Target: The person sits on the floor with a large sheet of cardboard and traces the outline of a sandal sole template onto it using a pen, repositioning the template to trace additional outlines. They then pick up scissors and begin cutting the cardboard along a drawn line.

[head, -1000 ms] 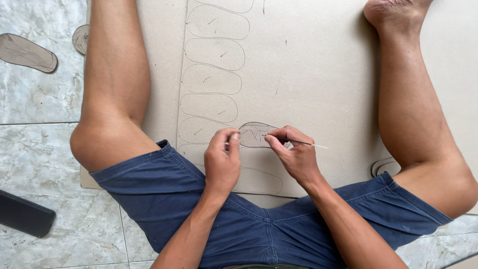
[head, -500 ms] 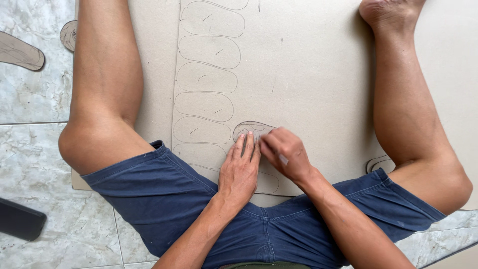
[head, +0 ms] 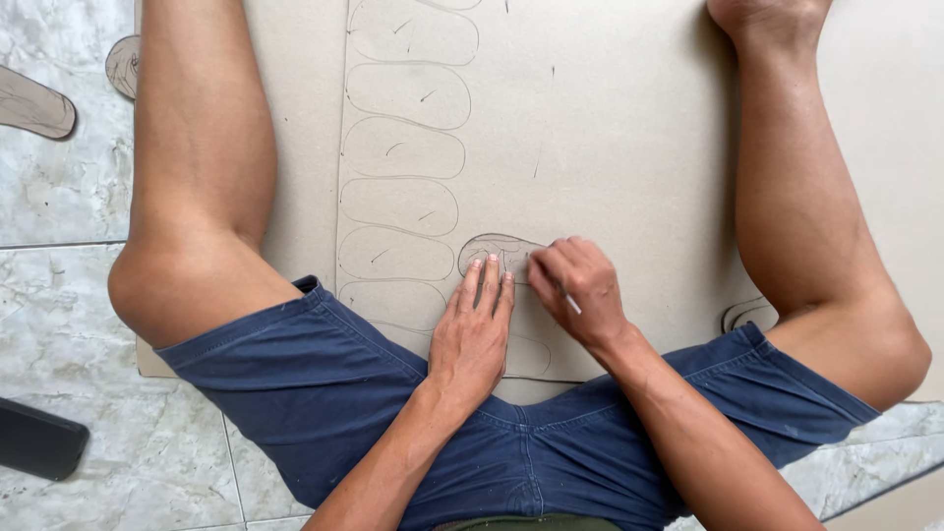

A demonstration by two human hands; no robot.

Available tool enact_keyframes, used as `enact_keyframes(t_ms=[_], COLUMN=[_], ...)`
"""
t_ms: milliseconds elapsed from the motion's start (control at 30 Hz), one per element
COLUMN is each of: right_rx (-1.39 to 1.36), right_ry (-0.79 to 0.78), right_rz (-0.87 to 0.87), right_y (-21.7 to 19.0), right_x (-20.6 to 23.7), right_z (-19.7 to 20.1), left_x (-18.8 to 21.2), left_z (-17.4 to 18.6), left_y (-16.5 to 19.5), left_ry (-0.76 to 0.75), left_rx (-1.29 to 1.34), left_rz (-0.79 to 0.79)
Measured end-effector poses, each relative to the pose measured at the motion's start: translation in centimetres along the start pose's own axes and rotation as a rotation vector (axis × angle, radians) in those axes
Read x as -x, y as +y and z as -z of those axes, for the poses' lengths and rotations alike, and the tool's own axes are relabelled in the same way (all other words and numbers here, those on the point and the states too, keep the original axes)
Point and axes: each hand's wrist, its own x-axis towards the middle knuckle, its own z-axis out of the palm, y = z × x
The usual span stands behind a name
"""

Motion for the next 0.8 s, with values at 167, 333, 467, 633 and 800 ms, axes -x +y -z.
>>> enact_keyframes(t_ms=[167, 333, 467, 633, 800], right_rx=[-0.044, -0.062, -0.085, -0.065, -0.083], right_ry=[-0.078, -0.096, -0.099, -0.074, -0.061], right_rz=[0.028, 0.053, 0.039, 0.030, 0.043], right_y=[-0.15, -0.03, -0.01, -0.14, 0.04], right_x=[0.20, -0.05, -0.15, -0.37, -0.49], right_z=[0.12, 0.50, 0.55, 0.27, 0.01], left_x=[0.21, 0.02, -0.12, -0.12, -0.15], left_z=[-0.11, 0.06, 0.20, 0.23, 0.09], left_y=[-0.21, -0.01, 0.16, -0.01, 0.08], left_ry=[-0.036, -0.018, -0.021, -0.039, -0.047], left_rx=[-0.055, -0.068, -0.076, -0.104, -0.124], left_rz=[-0.005, 0.000, 0.028, 0.032, 0.017])
